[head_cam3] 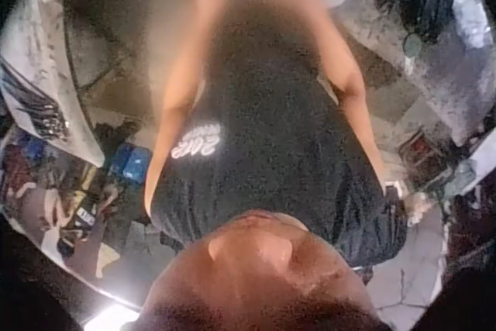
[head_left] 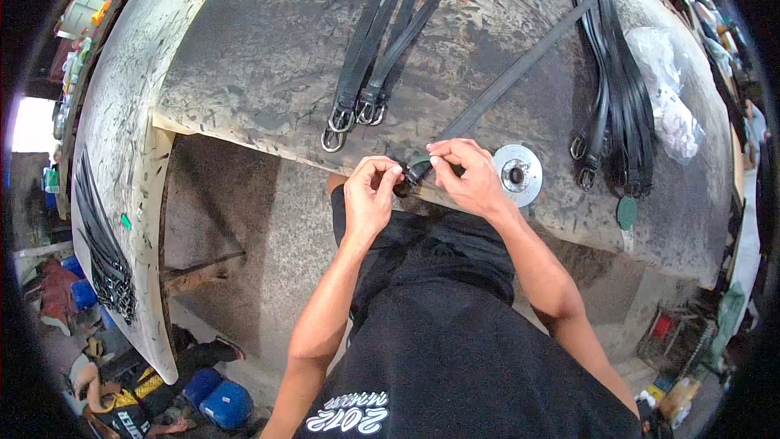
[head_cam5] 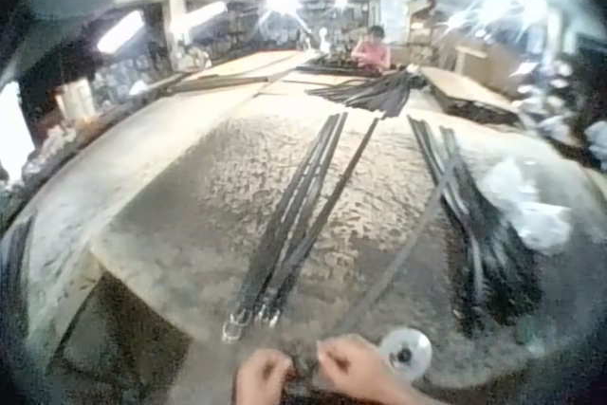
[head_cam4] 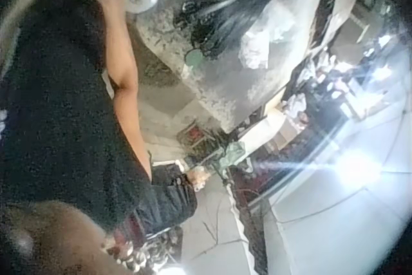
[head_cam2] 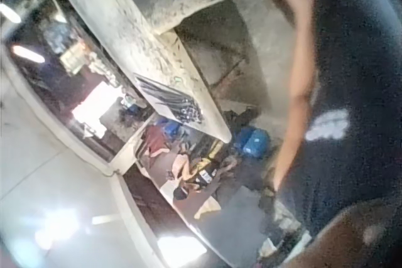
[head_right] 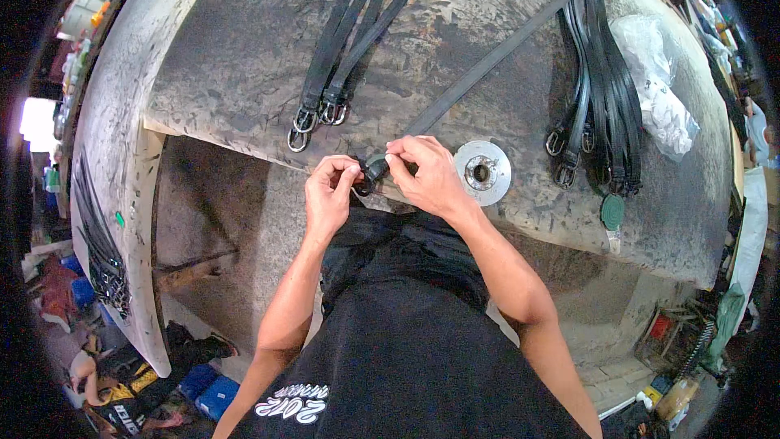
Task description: Attaching metal loops or hardware to leather belt straps at a workshop table.
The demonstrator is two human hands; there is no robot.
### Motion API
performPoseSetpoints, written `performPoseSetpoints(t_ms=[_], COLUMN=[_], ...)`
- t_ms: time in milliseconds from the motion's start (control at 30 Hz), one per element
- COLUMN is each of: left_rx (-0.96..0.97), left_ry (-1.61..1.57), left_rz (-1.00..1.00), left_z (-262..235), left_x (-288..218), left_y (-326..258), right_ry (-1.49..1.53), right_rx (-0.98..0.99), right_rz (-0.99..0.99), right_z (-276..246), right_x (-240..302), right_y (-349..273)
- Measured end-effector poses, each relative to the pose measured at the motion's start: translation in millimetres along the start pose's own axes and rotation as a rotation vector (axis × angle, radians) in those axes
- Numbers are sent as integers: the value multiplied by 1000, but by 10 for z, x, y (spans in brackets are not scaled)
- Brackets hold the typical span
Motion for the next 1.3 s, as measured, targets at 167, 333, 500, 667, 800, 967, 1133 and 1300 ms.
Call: performPoseSetpoints(t_ms=[167,333,500,667,800,967,1133,1300], left_rx=[-17,-27,-27,-26,-23,-28,-61,-344], left_ry=[-26,-55,-78,-68,-59,-56,-113,375], left_rz=[26,11,34,38,32,42,7,234], left_z=[-11,-17,-8,-12,-11,-24,-49,-577], left_x=[-20,-3,-16,-11,-19,-26,-6,-440], left_y=[-18,-32,-26,-28,-28,-25,1,91], right_ry=[-150,-135,-134,-126,-150,-187,-67,304], right_rx=[-17,13,4,24,8,21,19,-91], right_rz=[-173,-111,-109,-63,-113,-122,-68,198], right_z=[19,33,25,42,33,48,26,-186], right_x=[74,78,96,92,101,122,-37,-105], right_y=[-13,3,7,8,4,19,9,-41])
Point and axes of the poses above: each hand's wrist, its own y-axis towards the middle knuckle, its own z-axis out of the palm, x = y × z, the point moved 8 cm from there along y, towards the middle knuckle, and after that the axes turned 5 degrees about y, right-handed, at the moved point
